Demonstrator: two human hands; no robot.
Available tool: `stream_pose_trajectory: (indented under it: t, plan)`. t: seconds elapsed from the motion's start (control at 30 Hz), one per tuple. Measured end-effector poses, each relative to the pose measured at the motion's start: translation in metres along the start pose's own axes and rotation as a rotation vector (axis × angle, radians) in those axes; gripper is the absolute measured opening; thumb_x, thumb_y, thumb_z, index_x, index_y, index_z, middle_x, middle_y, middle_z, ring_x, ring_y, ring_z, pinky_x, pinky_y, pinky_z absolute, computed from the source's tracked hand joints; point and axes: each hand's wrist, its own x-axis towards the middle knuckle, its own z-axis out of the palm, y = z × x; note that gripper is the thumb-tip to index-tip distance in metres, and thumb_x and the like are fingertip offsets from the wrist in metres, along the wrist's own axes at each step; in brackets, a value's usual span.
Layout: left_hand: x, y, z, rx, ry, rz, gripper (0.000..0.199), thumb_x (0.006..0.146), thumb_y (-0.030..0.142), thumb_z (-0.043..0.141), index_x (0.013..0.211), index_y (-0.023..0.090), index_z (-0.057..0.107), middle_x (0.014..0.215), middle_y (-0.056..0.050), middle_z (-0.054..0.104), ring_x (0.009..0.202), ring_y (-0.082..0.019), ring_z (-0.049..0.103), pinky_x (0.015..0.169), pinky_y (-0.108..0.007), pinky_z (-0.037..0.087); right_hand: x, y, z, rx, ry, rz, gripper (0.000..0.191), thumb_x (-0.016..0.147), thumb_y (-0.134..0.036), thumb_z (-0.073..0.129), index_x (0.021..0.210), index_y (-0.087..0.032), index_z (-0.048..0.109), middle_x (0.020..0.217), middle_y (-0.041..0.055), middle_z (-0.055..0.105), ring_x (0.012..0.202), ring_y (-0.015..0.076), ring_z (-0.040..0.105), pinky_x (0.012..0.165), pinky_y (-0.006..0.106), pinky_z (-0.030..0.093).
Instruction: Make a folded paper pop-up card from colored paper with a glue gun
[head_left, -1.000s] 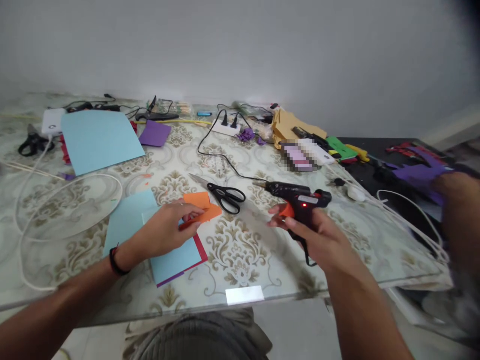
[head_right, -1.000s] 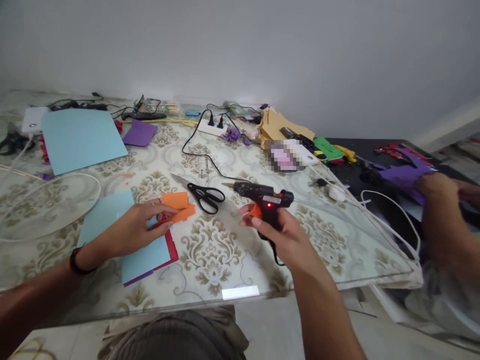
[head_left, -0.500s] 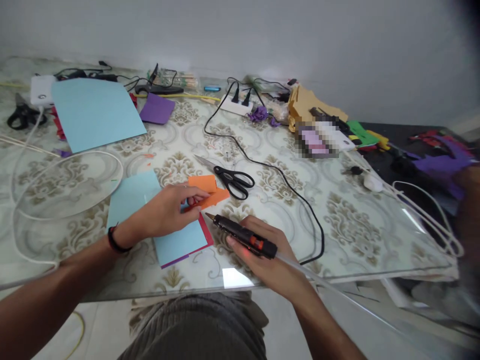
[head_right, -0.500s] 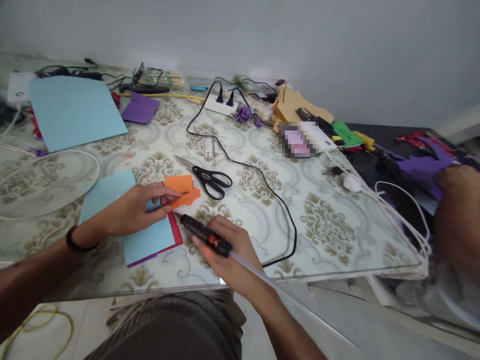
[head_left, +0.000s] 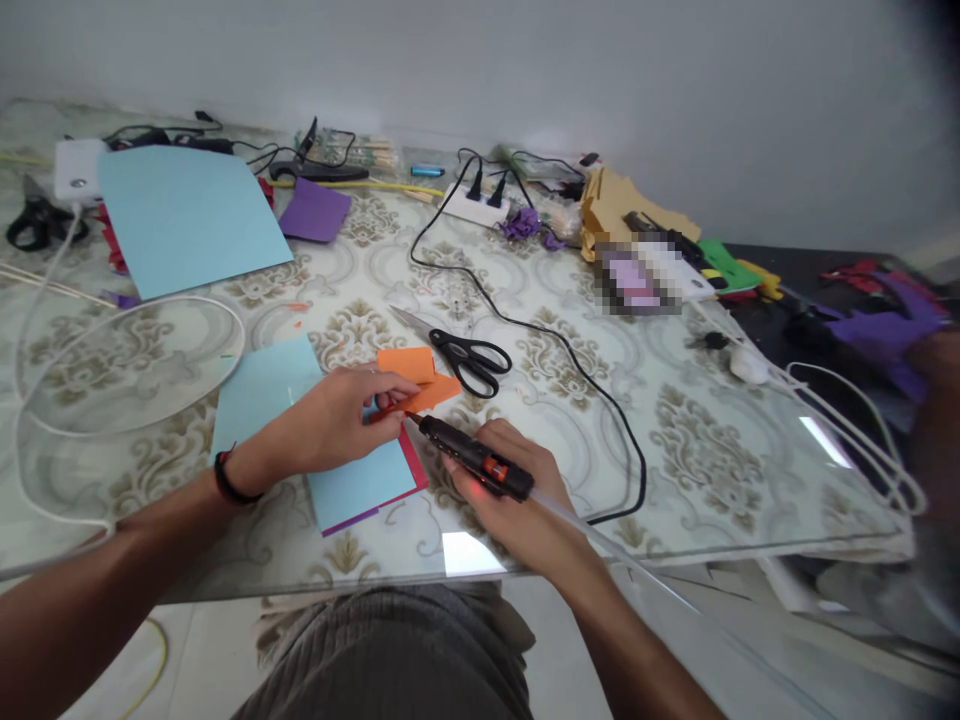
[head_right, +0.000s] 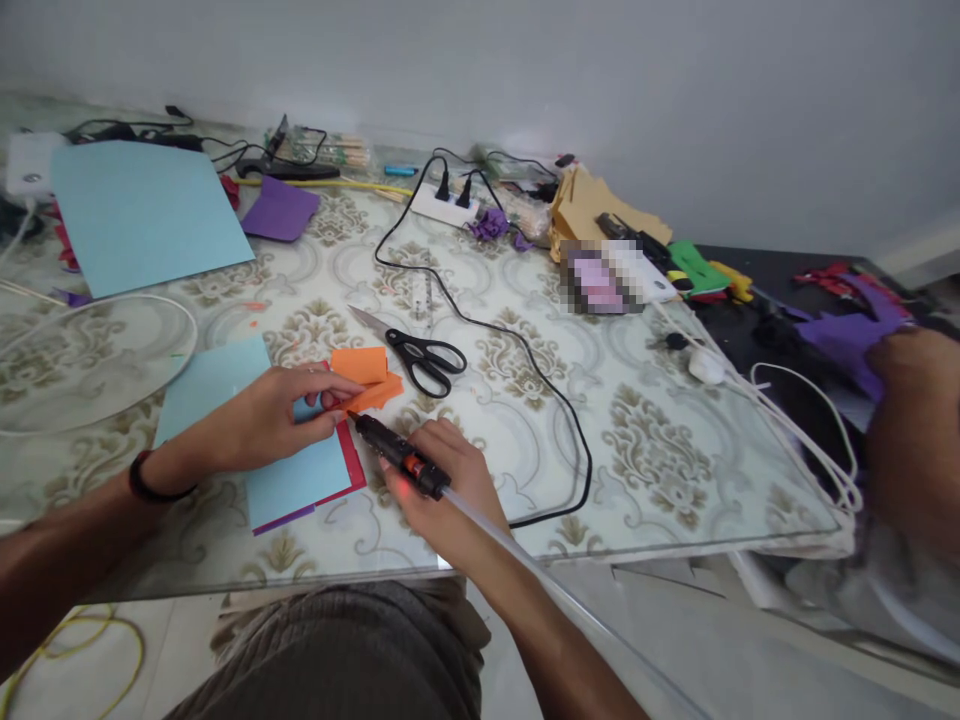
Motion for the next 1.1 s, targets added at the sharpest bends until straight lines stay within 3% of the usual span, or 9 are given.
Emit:
stream_pose_trajectory:
  t: [0.23, 0.6, 1.1]
  plan:
    - [-0.001, -0.003, 0.002, -0.006, 0.014, 0.015, 0.036, 0.092, 0.028, 0.061, 0.122, 0.018, 0.079, 0.111, -0.006, 0.085, 0.098, -0.021, 0.079, 0.089, -0.031, 0.059, -0.001, 0.001, 0.001, -0.008, -0.019, 0.027, 0.030, 0.092, -0.022, 0.067, 0.068, -0.025, 0.049, 0.069, -0.0016, 0.057, 0.070, 0.0188, 0.060, 0.066, 0.032, 0.045]
    - [0.000, -0.002, 0.001, 0.028, 0.004, 0.010, 0.034, 0.093, 0.026, 0.062, 0.121, 0.020, 0.079, 0.102, -0.004, 0.084, 0.088, -0.020, 0.076, 0.079, -0.030, 0.056, -0.002, 0.003, -0.002, -0.056, -0.017, 0.078, 0.028, 0.083, -0.017, 0.061, 0.064, -0.026, 0.044, 0.066, -0.0022, 0.053, 0.068, 0.0188, 0.058, 0.062, 0.031, 0.041]
    - [0.000, 0.002, 0.001, 0.057, 0.019, 0.030, 0.026, 0.094, 0.026, 0.061, 0.112, 0.021, 0.079, 0.099, -0.004, 0.084, 0.084, -0.020, 0.076, 0.077, -0.029, 0.055, -0.005, 0.010, -0.004, -0.053, 0.066, 0.135, 0.027, 0.084, -0.020, 0.063, 0.065, -0.026, 0.045, 0.066, -0.0033, 0.054, 0.064, 0.0168, 0.056, 0.061, 0.030, 0.042]
